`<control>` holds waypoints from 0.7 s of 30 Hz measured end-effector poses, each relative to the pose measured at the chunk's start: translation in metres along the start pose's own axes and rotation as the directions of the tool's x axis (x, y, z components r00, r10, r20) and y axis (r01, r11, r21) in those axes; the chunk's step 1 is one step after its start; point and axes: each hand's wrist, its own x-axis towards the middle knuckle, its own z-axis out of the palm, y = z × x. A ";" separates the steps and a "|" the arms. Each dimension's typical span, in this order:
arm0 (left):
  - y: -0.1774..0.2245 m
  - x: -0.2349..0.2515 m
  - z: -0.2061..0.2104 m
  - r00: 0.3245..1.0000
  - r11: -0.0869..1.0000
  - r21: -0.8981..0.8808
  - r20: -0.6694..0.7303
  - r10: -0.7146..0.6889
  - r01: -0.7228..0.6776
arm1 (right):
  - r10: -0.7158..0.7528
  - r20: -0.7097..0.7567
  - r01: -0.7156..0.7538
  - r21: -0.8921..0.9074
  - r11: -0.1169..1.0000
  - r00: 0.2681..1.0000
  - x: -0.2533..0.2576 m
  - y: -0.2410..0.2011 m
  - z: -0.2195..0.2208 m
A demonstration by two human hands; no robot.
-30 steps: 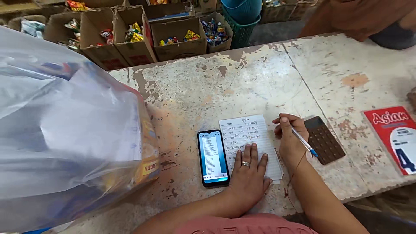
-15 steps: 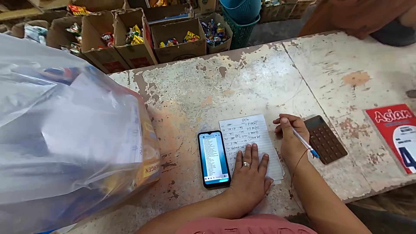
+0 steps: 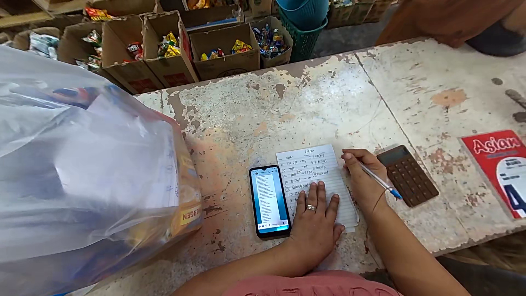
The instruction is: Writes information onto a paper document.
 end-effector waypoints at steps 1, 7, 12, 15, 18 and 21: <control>0.000 0.000 0.001 1.000 1.000 0.002 -0.004 0.001 -0.001 | -0.003 -0.006 0.002 -0.025 1.000 1.000 0.000 -0.001 0.000; 0.000 0.001 0.002 1.000 1.000 0.002 -0.007 0.002 -0.002 | -0.020 0.007 0.020 -0.023 1.000 1.000 -0.007 -0.010 0.007; 0.001 -0.001 0.004 0.996 0.999 0.032 -0.091 0.018 -0.015 | -0.033 0.153 0.028 0.035 0.999 0.988 -0.019 -0.017 0.024; 0.001 -0.001 0.005 0.994 0.999 0.050 -0.107 0.024 -0.019 | 0.024 0.197 -0.006 -0.095 0.995 0.980 -0.015 -0.018 0.022; 0.000 -0.001 0.009 0.989 0.999 0.048 -0.145 0.028 -0.021 | 0.077 0.187 -0.048 -0.158 0.986 0.979 -0.009 -0.017 0.017; 0.001 0.000 0.014 0.981 0.997 0.073 -0.193 0.037 -0.023 | 0.091 0.168 -0.070 -0.127 0.989 0.981 -0.007 -0.016 0.017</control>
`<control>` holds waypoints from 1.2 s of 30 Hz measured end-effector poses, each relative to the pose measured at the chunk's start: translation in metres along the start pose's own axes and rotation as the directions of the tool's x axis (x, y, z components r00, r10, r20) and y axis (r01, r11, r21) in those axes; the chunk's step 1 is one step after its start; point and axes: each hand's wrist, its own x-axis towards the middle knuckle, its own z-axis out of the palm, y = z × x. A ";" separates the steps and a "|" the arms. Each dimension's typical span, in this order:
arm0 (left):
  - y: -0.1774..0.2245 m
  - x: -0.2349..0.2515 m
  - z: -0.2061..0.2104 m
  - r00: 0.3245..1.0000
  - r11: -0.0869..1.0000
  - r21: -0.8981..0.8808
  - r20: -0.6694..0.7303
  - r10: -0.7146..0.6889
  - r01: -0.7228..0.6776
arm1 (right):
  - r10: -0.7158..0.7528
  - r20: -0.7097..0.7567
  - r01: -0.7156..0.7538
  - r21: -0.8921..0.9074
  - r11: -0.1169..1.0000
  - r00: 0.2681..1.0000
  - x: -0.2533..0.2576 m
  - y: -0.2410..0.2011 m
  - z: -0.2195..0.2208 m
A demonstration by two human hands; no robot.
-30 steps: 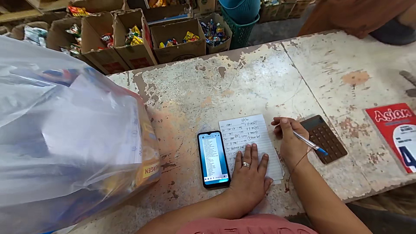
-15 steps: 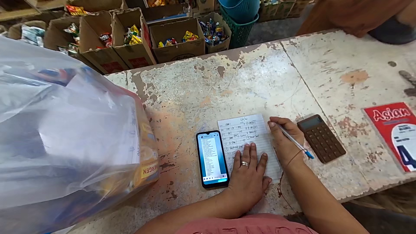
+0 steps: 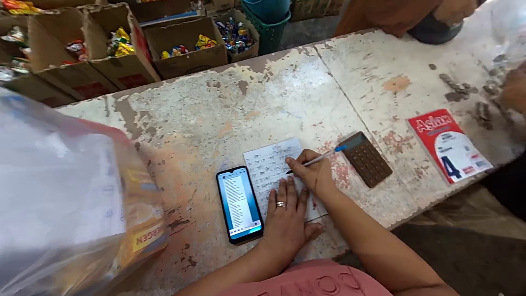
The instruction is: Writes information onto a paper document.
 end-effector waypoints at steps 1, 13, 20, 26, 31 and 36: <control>0.000 0.000 0.000 1.000 1.000 -0.002 -0.004 0.000 0.000 | -0.002 0.001 0.002 0.007 1.000 1.000 0.001 0.002 0.001; 0.000 0.000 0.000 1.000 0.999 0.048 -0.028 0.006 -0.005 | 0.001 -0.029 0.000 0.033 0.999 1.000 -0.004 0.003 0.002; -0.002 0.000 0.000 0.999 0.999 0.044 -0.038 0.009 -0.007 | 0.012 -0.013 -0.012 -0.037 0.999 1.000 -0.004 0.002 0.003; -0.002 0.002 0.002 0.999 0.999 0.036 -0.032 0.013 -0.011 | -0.034 0.004 0.034 -0.119 0.992 0.999 -0.003 0.004 0.002; -0.004 0.001 0.007 0.999 1.000 0.012 -0.051 0.018 -0.018 | -0.015 -0.044 0.013 -0.039 0.999 0.999 -0.001 0.005 -0.004; -0.004 0.001 0.007 0.999 0.999 0.028 -0.028 0.021 -0.021 | -0.008 -0.045 0.005 -0.068 0.998 0.999 0.000 0.008 -0.004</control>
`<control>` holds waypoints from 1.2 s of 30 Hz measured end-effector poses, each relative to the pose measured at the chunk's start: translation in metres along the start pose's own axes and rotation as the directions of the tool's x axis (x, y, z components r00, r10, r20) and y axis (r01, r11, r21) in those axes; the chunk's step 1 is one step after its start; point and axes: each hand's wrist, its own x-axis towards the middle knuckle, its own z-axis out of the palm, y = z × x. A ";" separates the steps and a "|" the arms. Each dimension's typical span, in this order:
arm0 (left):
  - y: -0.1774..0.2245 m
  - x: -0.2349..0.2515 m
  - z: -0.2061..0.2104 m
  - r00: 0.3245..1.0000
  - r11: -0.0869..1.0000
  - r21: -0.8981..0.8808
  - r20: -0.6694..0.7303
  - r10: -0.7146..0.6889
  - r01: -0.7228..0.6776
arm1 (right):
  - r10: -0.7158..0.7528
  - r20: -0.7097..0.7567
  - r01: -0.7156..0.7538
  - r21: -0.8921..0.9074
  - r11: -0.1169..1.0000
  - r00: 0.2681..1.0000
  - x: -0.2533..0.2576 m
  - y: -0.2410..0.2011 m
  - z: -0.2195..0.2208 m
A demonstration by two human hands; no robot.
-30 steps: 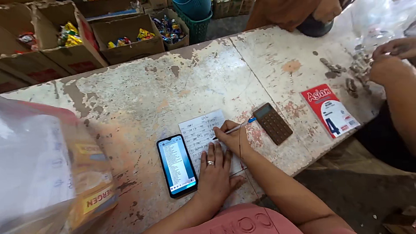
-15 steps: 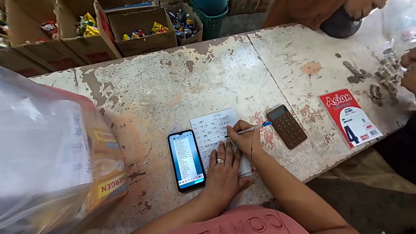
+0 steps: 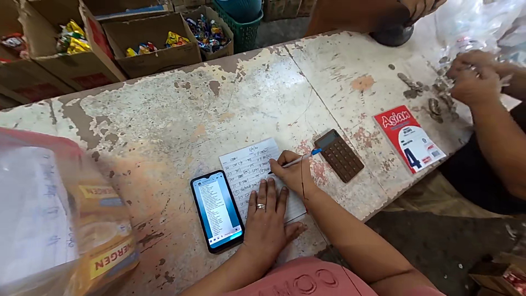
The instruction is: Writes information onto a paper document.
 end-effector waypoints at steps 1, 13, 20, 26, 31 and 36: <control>0.000 0.000 0.000 1.000 1.000 -0.001 -0.007 0.003 -0.003 | 0.005 0.009 -0.004 -0.010 1.000 1.000 0.000 -0.001 0.000; 0.000 0.000 0.000 1.000 1.000 0.013 -0.020 0.006 -0.005 | 0.030 0.057 -0.028 -0.042 0.999 0.998 0.001 -0.005 -0.002; 0.000 0.000 0.000 1.000 1.000 0.010 0.007 0.004 -0.004 | 0.027 0.051 -0.024 -0.055 0.998 0.998 0.002 -0.002 -0.003; 0.000 0.000 0.000 1.000 1.000 0.025 0.002 0.005 -0.005 | 0.006 0.021 -0.005 -0.043 0.999 1.000 0.001 -0.002 -0.001; -0.001 0.000 0.002 1.000 0.999 0.034 -0.018 0.009 -0.008 | 0.032 0.034 -0.031 -0.046 0.998 0.999 0.002 -0.003 -0.002; 0.000 0.000 0.000 1.000 0.999 0.035 0.012 0.005 -0.006 | 0.021 0.016 -0.021 -0.020 1.000 1.000 0.003 0.001 -0.001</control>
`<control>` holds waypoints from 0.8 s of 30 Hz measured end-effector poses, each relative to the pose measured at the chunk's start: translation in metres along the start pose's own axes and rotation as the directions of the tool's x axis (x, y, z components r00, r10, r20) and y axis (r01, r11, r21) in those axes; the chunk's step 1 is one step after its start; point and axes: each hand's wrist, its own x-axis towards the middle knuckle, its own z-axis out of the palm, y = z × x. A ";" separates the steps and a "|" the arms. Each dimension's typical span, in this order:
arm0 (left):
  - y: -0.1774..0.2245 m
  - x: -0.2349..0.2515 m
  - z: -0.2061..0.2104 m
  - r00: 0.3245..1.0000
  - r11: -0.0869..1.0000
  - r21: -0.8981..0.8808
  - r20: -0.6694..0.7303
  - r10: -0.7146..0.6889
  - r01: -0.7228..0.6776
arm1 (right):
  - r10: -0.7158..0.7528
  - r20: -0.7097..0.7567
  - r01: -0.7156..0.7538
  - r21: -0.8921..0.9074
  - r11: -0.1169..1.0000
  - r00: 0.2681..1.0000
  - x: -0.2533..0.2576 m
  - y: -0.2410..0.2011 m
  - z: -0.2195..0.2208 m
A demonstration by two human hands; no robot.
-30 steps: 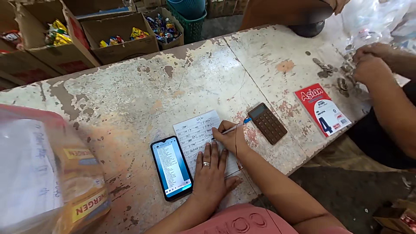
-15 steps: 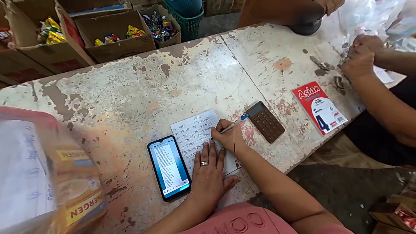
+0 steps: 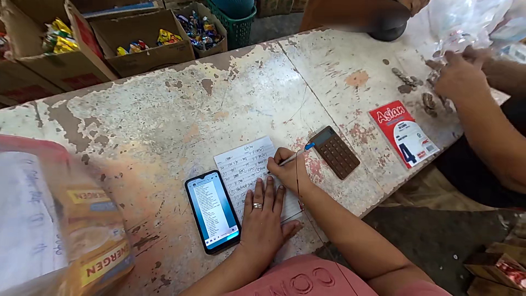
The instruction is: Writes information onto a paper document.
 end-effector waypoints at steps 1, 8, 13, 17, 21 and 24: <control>0.000 0.000 0.000 1.000 1.000 0.002 -0.003 0.000 0.000 | -0.006 0.004 0.006 -0.011 1.000 1.000 0.000 0.000 0.000; 0.000 0.000 0.000 1.000 1.000 -0.017 -0.003 -0.004 0.004 | -0.005 -0.057 0.008 0.062 0.998 0.998 -0.001 0.000 -0.002; 0.000 0.000 0.000 1.000 1.000 0.005 -0.004 -0.002 0.002 | -0.026 -0.048 0.026 0.008 1.000 0.999 -0.001 0.001 -0.001; 0.000 0.000 0.000 1.000 1.000 0.004 -0.003 -0.001 0.001 | -0.043 -0.040 0.042 -0.017 0.999 0.998 -0.001 0.003 -0.001; 0.001 0.001 -0.001 1.000 1.000 -0.001 0.022 -0.002 0.002 | -0.043 -0.053 0.044 0.002 0.999 0.998 -0.001 0.004 -0.001; 0.000 0.001 -0.001 1.000 1.000 -0.001 0.009 -0.004 0.004 | -0.058 -0.055 0.057 -0.021 0.998 0.997 -0.002 0.005 -0.001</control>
